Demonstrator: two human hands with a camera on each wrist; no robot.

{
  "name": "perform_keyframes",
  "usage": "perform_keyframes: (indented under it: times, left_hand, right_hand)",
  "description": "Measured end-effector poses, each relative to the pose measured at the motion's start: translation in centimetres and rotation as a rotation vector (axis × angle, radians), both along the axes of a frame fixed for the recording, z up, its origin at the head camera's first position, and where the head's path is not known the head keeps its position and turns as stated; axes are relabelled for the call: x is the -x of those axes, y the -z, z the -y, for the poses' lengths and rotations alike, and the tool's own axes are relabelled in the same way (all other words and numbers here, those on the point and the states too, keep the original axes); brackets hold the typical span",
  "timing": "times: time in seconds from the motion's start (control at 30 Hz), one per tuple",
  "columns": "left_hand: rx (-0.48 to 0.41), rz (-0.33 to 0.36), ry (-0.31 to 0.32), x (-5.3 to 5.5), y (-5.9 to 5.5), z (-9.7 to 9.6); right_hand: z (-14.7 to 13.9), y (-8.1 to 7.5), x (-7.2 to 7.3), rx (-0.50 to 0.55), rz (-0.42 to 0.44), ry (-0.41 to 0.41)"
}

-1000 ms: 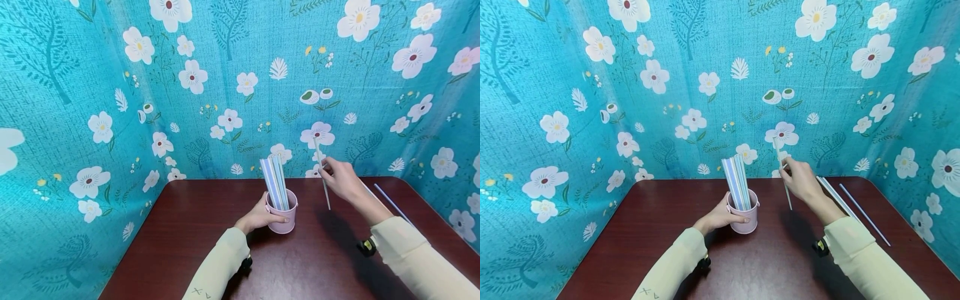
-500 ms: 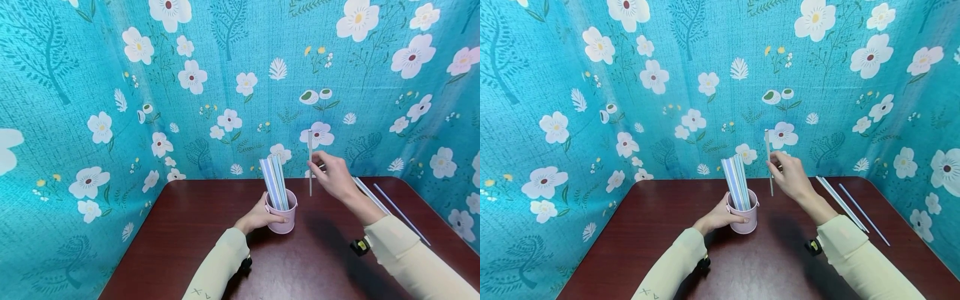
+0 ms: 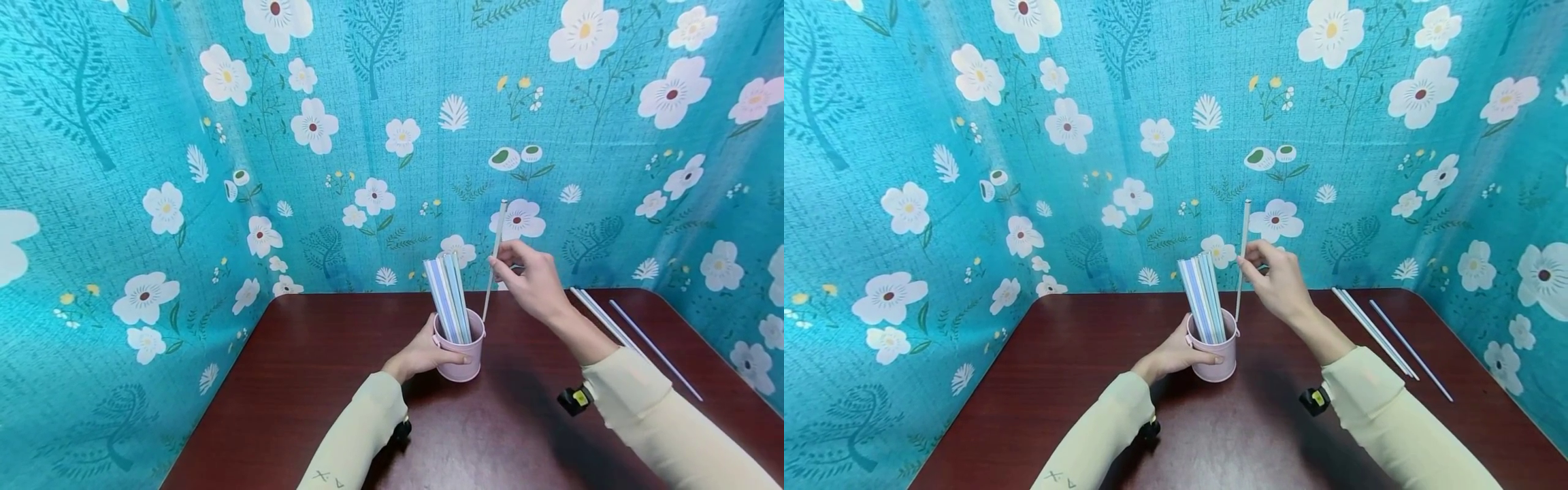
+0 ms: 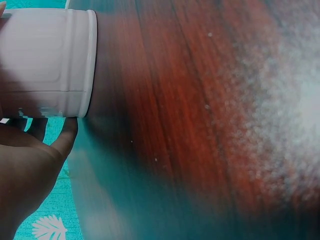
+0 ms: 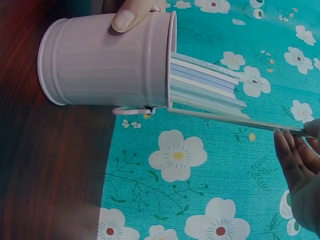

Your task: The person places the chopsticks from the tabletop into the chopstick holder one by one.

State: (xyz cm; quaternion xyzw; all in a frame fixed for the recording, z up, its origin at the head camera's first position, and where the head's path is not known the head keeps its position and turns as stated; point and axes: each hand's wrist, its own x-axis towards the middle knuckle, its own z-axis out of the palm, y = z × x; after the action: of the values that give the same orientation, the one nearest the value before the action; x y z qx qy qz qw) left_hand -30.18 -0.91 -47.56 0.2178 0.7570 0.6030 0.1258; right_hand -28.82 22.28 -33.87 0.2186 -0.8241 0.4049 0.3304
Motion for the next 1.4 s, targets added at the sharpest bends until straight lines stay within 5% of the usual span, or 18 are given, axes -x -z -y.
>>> perform_keyframes:
  times: [0.47,1.4]
  left_hand:
    - [0.001,0.002,-0.002,-0.1,-0.1,0.0]
    - [-0.009,0.024,0.002,-0.1,-0.1,0.0]
  right_hand:
    - [0.4,0.1,0.2,0.022,0.033,0.021]
    - [1.1,5.3,1.9,-0.116,0.281,-0.034]
